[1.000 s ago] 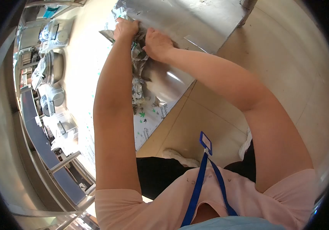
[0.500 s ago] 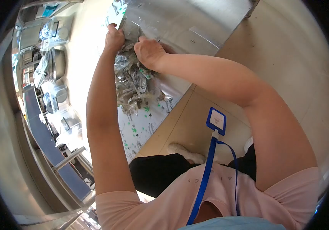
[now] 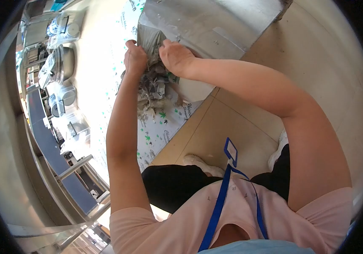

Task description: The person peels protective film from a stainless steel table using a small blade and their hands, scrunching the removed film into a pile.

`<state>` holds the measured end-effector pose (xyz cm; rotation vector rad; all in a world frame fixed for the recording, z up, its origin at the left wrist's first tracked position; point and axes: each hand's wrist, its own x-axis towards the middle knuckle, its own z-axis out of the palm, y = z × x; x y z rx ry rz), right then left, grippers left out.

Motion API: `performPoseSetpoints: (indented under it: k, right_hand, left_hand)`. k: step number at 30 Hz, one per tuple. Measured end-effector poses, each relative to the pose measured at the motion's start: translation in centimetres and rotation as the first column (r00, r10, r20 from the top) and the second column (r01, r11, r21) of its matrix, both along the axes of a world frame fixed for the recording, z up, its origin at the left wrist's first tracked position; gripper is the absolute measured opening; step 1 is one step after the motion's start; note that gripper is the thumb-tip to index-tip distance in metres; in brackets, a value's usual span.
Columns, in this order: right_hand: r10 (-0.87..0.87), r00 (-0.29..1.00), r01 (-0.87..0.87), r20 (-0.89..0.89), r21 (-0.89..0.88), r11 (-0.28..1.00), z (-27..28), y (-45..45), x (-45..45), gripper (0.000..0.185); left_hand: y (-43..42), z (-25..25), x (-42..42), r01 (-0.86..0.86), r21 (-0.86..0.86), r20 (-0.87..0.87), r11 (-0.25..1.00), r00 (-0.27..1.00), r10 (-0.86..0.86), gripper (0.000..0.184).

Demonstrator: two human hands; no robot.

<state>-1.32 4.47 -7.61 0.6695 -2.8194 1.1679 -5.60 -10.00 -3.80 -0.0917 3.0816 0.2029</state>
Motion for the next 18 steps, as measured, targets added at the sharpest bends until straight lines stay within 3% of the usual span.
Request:
performPoseSetpoints:
  k: [2,5,8,9,12,15,18]
  right_hand:
    - [-0.061,0.997,0.064,0.036,-0.088,0.994,-0.3,0.1,0.1,0.031]
    - [-0.183,0.974,0.174,-0.132,-0.077,0.982,-0.2,-0.1,0.4,0.04]
    - [-0.001,0.997,0.003,0.078,-0.027,1.0,1.1,0.3,-0.6,0.034]
    - [0.015,1.0,-0.015,0.002,0.046,0.999,0.7,-0.1,-0.7,0.021]
    - [0.051,0.998,-0.048,0.038,-0.073,0.996,0.5,-0.2,-0.1,0.019]
    - [0.128,0.979,-0.102,-0.158,0.166,0.981,0.6,-0.4,0.8,0.022]
    - [0.157,0.98,-0.14,-0.121,0.14,0.98,1.4,0.0,1.6,0.021]
  left_hand:
    - [1.7,1.2,1.3,-0.075,-0.004,0.056,0.997,0.996,0.075,0.035]
    - [1.9,2.1,3.3,-0.095,0.02,0.078,0.995,0.993,0.094,0.035]
    - [1.8,2.4,4.3,-0.07,0.039,0.067,0.997,0.995,0.067,0.034]
    - [1.7,2.5,4.7,-0.05,0.037,0.062,0.998,0.997,0.048,0.034]
    - [2.0,3.7,5.9,-0.02,-0.022,0.088,1.0,0.996,0.022,0.033]
    - [1.1,3.6,6.5,0.036,-0.023,0.09,0.999,0.995,-0.034,0.033]
    - [1.0,4.0,7.2,0.003,-0.022,0.092,1.0,0.996,-0.001,0.032]
